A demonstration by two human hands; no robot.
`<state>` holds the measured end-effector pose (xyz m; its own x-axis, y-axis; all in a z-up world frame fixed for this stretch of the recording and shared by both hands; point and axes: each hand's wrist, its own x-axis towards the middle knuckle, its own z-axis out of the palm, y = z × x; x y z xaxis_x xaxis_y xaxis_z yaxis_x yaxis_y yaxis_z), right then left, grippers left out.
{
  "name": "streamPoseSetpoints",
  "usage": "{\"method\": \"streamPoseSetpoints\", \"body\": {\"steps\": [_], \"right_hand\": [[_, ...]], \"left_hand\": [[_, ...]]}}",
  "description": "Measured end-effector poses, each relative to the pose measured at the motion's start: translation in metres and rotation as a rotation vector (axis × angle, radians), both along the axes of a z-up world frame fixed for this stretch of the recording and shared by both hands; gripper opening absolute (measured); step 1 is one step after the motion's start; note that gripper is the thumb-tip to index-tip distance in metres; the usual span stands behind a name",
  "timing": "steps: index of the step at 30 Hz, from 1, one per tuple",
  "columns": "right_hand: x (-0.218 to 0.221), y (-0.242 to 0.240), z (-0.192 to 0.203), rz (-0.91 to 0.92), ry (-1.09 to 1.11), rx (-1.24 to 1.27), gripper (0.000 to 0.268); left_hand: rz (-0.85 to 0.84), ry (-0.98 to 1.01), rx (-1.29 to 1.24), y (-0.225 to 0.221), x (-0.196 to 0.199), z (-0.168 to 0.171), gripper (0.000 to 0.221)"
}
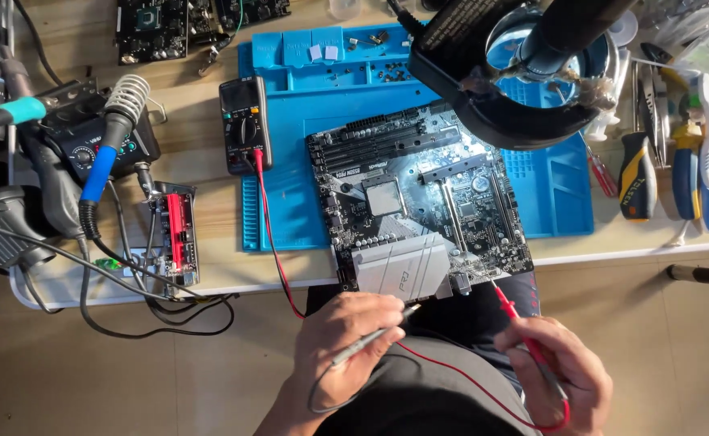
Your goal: The person is performing diagnostic tests and repairs on a computer motherboard using a hot air station, tweezers, and a multimeter.
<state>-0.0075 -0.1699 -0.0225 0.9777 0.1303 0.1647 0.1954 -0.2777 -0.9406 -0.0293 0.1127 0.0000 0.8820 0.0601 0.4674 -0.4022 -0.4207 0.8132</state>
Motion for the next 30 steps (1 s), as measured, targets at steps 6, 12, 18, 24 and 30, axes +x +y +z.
{"method": "streamPoseSetpoints", "body": {"steps": [6,12,18,24,30], "right_hand": [[0.014,0.003,-0.007,0.063,-0.064,-0.004,0.026],[0.027,0.007,-0.007,0.106,-0.181,-0.055,0.040],[0.044,0.008,-0.003,0.077,-0.139,-0.062,0.054],[0.102,0.013,-0.011,0.088,-0.203,-0.104,0.031],[0.177,0.045,0.005,0.048,-0.256,-0.295,0.020]], "left_hand": [[-0.067,0.009,0.144,-0.013,0.009,-0.020,0.016],[-0.039,0.005,0.184,-0.020,0.020,-0.027,0.019],[-0.029,0.001,0.238,-0.022,0.023,-0.031,0.025],[-0.054,0.081,0.288,-0.023,0.023,-0.032,0.011],[-0.015,0.074,0.314,-0.026,0.025,-0.026,0.011]]}}
